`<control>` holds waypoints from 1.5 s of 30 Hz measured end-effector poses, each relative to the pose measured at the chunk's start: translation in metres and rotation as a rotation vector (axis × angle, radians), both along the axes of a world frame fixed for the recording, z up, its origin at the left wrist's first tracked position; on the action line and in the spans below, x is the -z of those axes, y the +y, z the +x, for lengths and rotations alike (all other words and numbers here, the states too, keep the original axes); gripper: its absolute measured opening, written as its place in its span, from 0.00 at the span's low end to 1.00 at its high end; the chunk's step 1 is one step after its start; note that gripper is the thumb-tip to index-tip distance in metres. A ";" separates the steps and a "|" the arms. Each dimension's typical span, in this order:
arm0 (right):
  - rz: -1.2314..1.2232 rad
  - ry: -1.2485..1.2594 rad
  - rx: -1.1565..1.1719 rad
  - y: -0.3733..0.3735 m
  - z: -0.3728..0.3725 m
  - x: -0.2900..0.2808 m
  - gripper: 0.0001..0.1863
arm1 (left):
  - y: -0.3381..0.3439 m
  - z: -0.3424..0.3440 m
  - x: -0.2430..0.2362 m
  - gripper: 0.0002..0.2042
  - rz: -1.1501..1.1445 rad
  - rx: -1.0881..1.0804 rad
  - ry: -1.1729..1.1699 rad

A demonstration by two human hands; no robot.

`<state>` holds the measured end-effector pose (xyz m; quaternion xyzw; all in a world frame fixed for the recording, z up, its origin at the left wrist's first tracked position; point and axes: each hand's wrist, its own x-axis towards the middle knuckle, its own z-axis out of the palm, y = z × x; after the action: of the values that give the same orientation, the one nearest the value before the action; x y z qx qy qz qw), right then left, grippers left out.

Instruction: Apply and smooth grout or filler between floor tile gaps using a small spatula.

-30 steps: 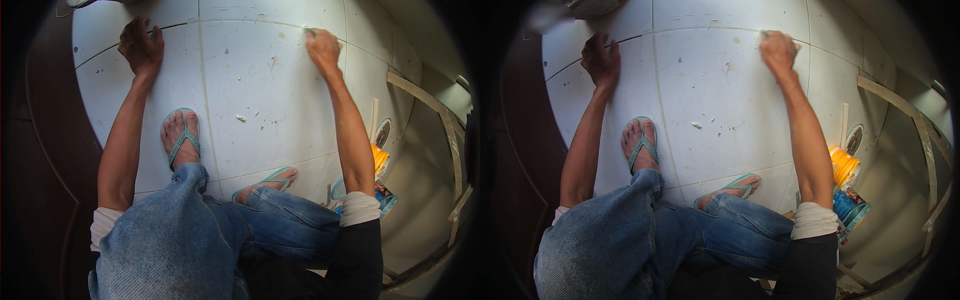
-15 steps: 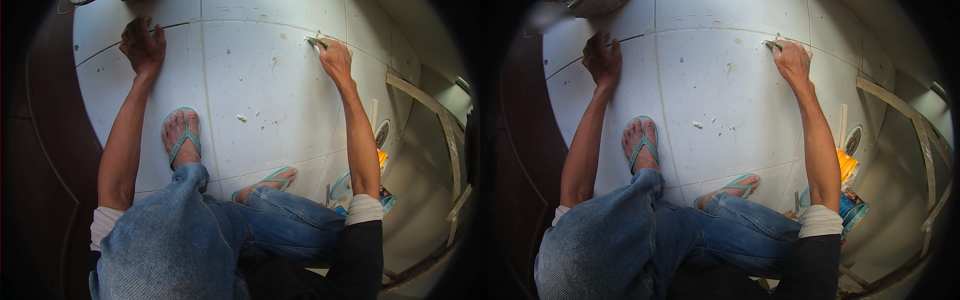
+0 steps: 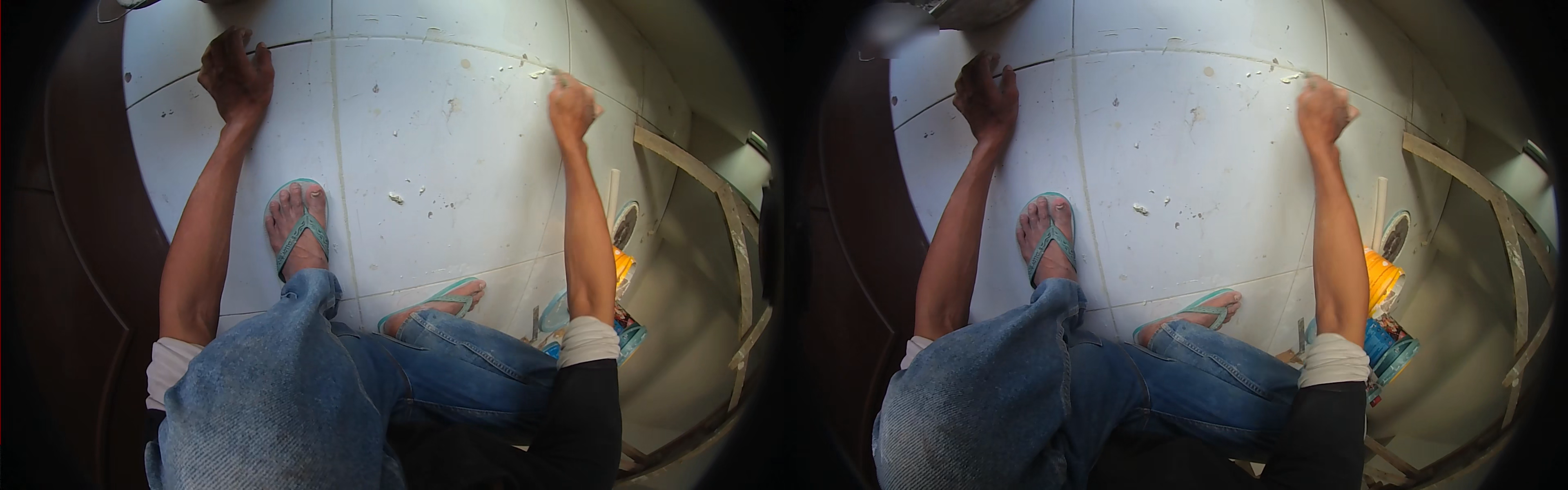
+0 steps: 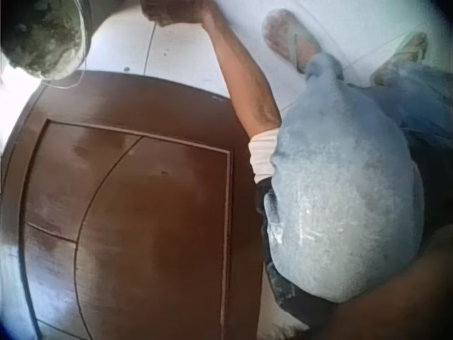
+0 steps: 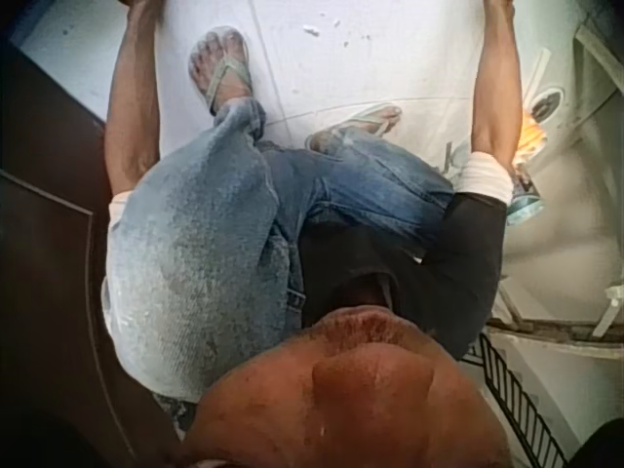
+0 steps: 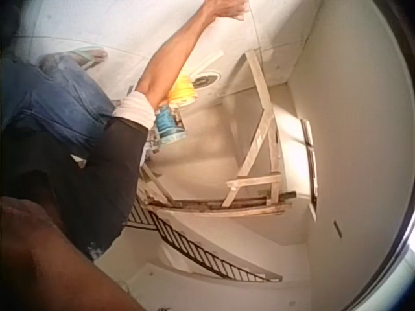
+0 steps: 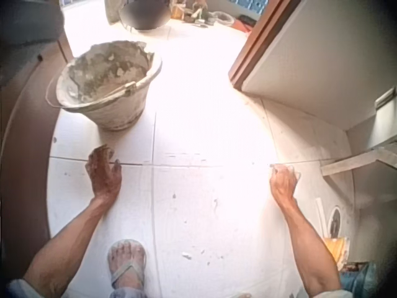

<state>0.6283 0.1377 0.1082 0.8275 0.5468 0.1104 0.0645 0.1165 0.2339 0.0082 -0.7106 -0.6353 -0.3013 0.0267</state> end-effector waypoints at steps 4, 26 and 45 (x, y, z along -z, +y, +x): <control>0.053 0.137 0.222 0.024 0.040 0.013 0.15 | 0.011 0.015 -0.008 0.21 0.025 0.030 -0.033; -0.169 0.376 0.001 0.024 -0.008 -0.012 0.18 | 0.004 -0.009 -0.001 0.21 -0.070 0.000 0.006; -0.069 0.172 0.057 0.020 0.029 0.025 0.16 | 0.005 -0.001 0.004 0.21 -0.052 -0.001 0.045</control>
<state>0.6572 0.1580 0.0832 0.8464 0.5299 0.0182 0.0492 0.1151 0.2384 0.0045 -0.7173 -0.6425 -0.2685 0.0228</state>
